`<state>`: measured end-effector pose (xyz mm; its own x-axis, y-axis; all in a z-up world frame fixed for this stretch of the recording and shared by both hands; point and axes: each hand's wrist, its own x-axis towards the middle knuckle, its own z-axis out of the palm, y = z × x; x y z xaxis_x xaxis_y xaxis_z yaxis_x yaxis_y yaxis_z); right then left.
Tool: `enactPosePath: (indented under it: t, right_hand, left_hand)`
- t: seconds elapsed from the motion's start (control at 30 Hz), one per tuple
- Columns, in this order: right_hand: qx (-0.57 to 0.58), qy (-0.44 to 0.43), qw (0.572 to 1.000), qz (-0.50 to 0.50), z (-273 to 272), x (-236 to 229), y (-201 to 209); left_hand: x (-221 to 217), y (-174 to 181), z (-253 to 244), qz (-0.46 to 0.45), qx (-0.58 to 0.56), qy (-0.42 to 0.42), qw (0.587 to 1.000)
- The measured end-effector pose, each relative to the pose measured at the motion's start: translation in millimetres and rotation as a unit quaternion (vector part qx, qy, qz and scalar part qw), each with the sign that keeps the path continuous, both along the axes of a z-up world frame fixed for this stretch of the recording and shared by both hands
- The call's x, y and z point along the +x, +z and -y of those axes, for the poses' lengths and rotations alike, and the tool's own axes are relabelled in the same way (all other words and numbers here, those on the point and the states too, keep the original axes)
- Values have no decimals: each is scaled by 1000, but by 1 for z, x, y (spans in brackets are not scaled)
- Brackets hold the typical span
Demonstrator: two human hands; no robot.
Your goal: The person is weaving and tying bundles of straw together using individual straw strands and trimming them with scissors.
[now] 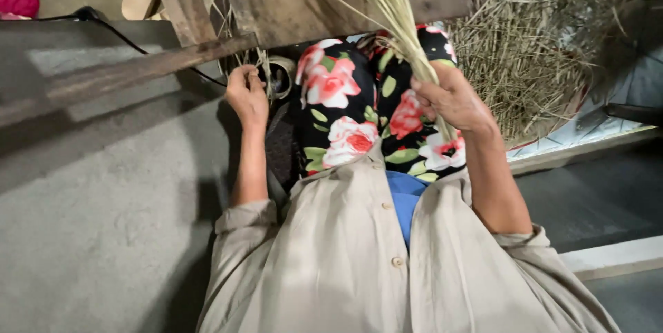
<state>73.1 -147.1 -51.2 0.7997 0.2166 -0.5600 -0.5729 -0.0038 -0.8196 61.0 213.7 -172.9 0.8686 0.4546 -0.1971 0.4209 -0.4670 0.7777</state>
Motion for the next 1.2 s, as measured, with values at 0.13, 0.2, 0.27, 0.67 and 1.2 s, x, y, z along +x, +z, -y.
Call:
enactPosePath:
  t: [0.13,0.2,0.27,0.67,1.2]
  right_hand:
    - [40,0,999,5,-4,-15,8]
    - [120,-10,992,-26,-11,-16,36]
    - [154,-20,988,-27,-8,-25,38]
    - [226,-13,974,-12,1,-64,52]
    - [-171,270,934,159,-39,-103,43]
  left_hand:
    - [-14,79,74,85,-51,-5,995]
    - [-18,110,108,52,-139,-110,983]
    - [-23,119,132,134,-58,-180,973]
    - [-42,125,185,-61,-595,-159,785]
    - [39,166,165,-39,-551,-5,834]
